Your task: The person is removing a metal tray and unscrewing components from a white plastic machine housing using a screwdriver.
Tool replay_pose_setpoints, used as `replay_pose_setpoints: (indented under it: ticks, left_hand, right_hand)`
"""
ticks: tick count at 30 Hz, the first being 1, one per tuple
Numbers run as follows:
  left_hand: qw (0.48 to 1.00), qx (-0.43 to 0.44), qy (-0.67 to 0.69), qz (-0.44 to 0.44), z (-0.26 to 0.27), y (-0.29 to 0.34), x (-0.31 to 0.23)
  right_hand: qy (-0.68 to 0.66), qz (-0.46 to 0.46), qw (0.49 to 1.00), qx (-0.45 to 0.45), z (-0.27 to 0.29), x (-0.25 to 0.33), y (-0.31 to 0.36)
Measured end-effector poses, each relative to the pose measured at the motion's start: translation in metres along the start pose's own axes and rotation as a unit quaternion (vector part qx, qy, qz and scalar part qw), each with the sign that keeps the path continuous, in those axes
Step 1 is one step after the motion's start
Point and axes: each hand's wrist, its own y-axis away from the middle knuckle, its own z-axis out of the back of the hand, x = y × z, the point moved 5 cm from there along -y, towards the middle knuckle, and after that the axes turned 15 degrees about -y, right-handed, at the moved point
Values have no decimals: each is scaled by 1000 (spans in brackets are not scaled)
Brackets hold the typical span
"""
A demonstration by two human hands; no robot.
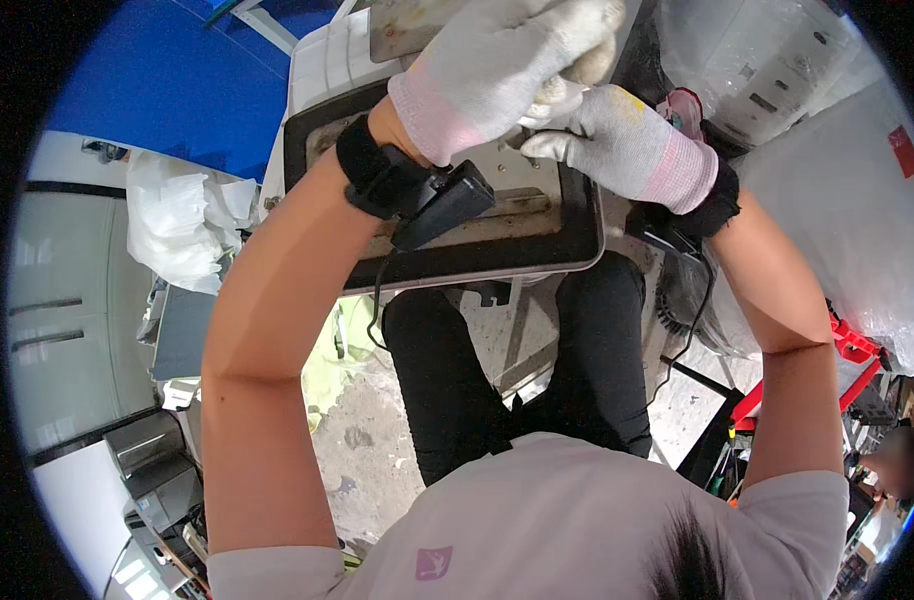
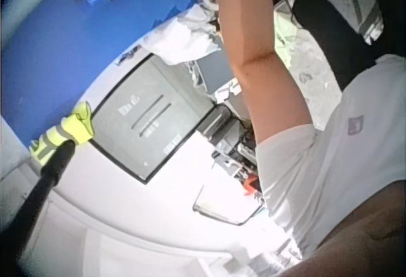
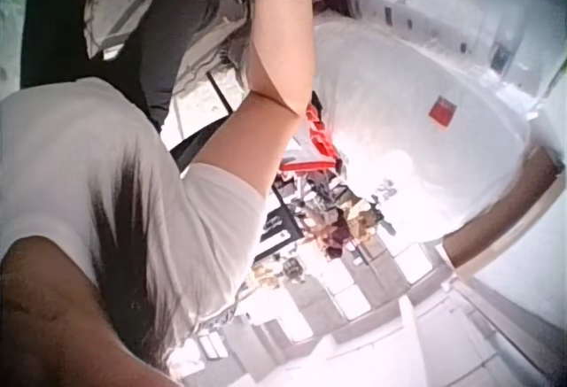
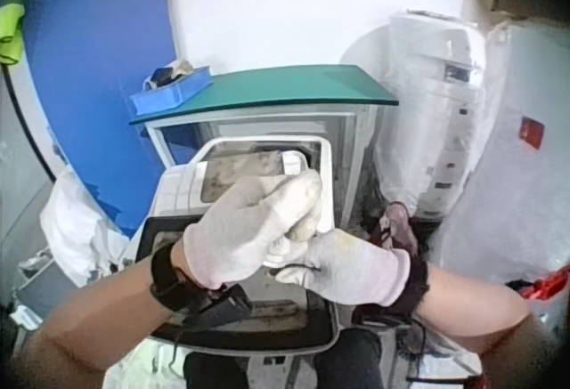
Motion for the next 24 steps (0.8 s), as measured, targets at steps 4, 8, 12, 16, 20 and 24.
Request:
replay_pose_setpoints:
  ticks: [4, 8, 12, 16, 20, 24]
  left_hand:
    - [999, 33, -2, -40, -4, 2, 7]
    - [998, 43, 19, -34, -10, 3, -3]
    - [982, 18, -126, -140, -10, -2, -10]
    - [995, 79, 4, -60, -5, -12, 9]
    - [892, -219, -363, -159, 1, 9, -11]
    - [705, -489, -475, -194, -26, 31, -17]
  right_hand:
    - [46, 3, 999, -26, -6, -8, 7]
    - [115, 14, 987, -112, -14, -3, 18]
    - [124, -7, 966, -229, -22, 12, 25]
    - [138, -5, 951, -277, -27, 11, 24]
    - [81, -34, 965, -249, -27, 4, 22]
    - [51, -19, 976, -209, -24, 8, 25]
